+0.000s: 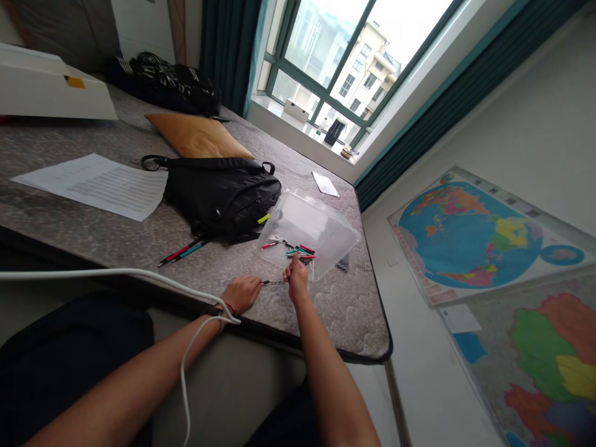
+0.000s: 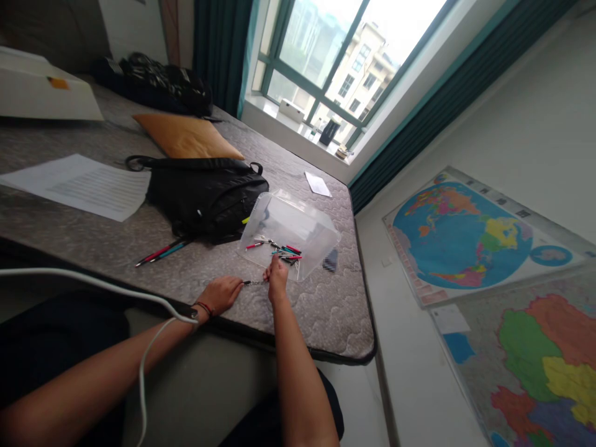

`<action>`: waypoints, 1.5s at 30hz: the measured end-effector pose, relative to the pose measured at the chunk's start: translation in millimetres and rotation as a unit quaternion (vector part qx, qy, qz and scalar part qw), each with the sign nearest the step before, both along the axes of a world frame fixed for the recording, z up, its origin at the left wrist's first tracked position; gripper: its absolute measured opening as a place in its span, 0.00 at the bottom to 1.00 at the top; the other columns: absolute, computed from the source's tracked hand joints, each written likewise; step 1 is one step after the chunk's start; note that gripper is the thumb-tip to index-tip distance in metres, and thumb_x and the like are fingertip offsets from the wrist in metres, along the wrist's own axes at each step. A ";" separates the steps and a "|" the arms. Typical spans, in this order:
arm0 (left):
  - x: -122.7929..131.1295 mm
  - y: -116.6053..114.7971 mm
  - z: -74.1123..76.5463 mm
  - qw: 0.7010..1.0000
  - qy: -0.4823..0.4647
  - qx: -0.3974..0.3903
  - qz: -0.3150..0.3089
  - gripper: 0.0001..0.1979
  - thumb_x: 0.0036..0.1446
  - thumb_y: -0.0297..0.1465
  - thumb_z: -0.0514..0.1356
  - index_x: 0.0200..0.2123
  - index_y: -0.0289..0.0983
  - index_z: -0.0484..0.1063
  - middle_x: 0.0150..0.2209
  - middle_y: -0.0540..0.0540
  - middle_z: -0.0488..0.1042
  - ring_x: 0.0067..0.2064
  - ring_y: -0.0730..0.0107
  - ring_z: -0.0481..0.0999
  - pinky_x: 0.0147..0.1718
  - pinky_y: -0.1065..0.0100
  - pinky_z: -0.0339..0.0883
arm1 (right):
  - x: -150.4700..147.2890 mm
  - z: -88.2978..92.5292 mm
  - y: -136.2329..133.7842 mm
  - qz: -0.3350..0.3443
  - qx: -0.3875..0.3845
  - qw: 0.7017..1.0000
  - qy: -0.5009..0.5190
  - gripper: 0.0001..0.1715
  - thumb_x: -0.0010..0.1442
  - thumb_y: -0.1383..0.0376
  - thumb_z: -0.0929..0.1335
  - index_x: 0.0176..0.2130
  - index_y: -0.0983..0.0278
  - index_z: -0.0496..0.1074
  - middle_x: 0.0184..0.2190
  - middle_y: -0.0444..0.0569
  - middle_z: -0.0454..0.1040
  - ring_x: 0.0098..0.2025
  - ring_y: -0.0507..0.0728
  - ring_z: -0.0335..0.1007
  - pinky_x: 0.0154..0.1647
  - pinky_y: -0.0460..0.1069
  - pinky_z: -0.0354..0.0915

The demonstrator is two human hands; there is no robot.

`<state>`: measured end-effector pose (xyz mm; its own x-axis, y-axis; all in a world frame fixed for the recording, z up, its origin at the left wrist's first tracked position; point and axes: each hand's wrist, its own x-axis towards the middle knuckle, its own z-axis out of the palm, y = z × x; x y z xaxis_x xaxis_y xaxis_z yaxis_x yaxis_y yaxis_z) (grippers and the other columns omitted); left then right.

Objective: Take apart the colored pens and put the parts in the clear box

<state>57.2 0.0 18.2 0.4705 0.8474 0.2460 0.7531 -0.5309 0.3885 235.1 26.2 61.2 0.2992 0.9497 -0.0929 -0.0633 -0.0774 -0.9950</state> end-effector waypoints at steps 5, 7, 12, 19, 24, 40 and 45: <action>-0.1 -0.1 0.7 1.000 -0.012 -0.007 -0.009 0.18 0.69 0.37 0.44 0.39 0.38 0.72 0.37 0.41 0.76 0.41 0.61 0.74 0.41 0.62 0.64 | -2.1 -52.2 -29.9 -0.026 -0.029 0.976 -0.215 0.28 0.62 0.44 0.60 0.20 0.59 0.59 0.12 0.39 0.59 0.18 0.52 0.57 0.22 0.46 0.53; -0.2 -0.1 0.9 1.000 -0.007 -0.005 -0.008 0.19 0.69 0.37 0.43 0.39 0.38 0.72 0.37 0.41 0.76 0.41 0.61 0.74 0.41 0.62 0.64 | -5.0 -62.9 -36.1 -0.050 -0.001 0.951 -0.305 0.27 0.64 0.48 0.59 0.20 0.60 0.61 0.15 0.42 0.64 0.22 0.53 0.58 0.26 0.47 0.53; -0.8 0.4 -1.0 1.000 0.000 0.005 -0.003 0.20 0.69 0.38 0.42 0.39 0.37 0.71 0.36 0.41 0.75 0.39 0.61 0.73 0.40 0.62 0.64 | -8.9 -61.4 -34.9 -0.055 0.013 0.918 -0.392 0.25 0.64 0.52 0.60 0.20 0.60 0.61 0.19 0.43 0.66 0.24 0.53 0.57 0.28 0.47 0.51; -2.3 1.1 -2.6 1.000 -0.003 -0.003 -0.026 0.19 0.70 0.38 0.42 0.44 0.40 0.71 0.38 0.43 0.76 0.41 0.62 0.74 0.41 0.64 0.64 | -6.1 -59.2 -30.1 0.130 -0.084 0.973 -0.173 0.32 0.64 0.43 0.54 0.24 0.61 0.67 0.13 0.42 0.66 0.14 0.51 0.56 0.18 0.46 0.49; -1.9 1.4 -5.9 0.999 -0.017 -0.012 -0.026 0.18 0.69 0.39 0.43 0.47 0.41 0.70 0.40 0.43 0.76 0.42 0.63 0.74 0.43 0.64 0.64 | -10.8 -61.7 -29.2 0.155 -0.096 0.979 -0.091 0.30 0.60 0.42 0.62 0.22 0.62 0.65 0.11 0.39 0.62 0.11 0.48 0.52 0.12 0.45 0.45; -1.1 -0.5 1.3 1.000 0.010 -0.003 0.016 0.21 0.69 0.42 0.43 0.40 0.40 0.72 0.37 0.43 0.75 0.40 0.63 0.74 0.40 0.65 0.63 | -7.9 -59.5 -27.7 0.063 -0.083 0.995 0.005 0.25 0.56 0.46 0.67 0.23 0.62 0.64 0.13 0.39 0.64 0.12 0.47 0.54 0.12 0.44 0.45; 0.0 -1.9 4.2 0.999 0.022 -0.027 0.023 0.24 0.69 0.43 0.40 0.40 0.39 0.72 0.35 0.40 0.76 0.38 0.61 0.75 0.39 0.63 0.64 | -11.2 -56.7 -26.7 0.062 -0.085 0.994 -0.015 0.25 0.56 0.45 0.65 0.23 0.61 0.63 0.13 0.38 0.63 0.12 0.47 0.53 0.13 0.44 0.46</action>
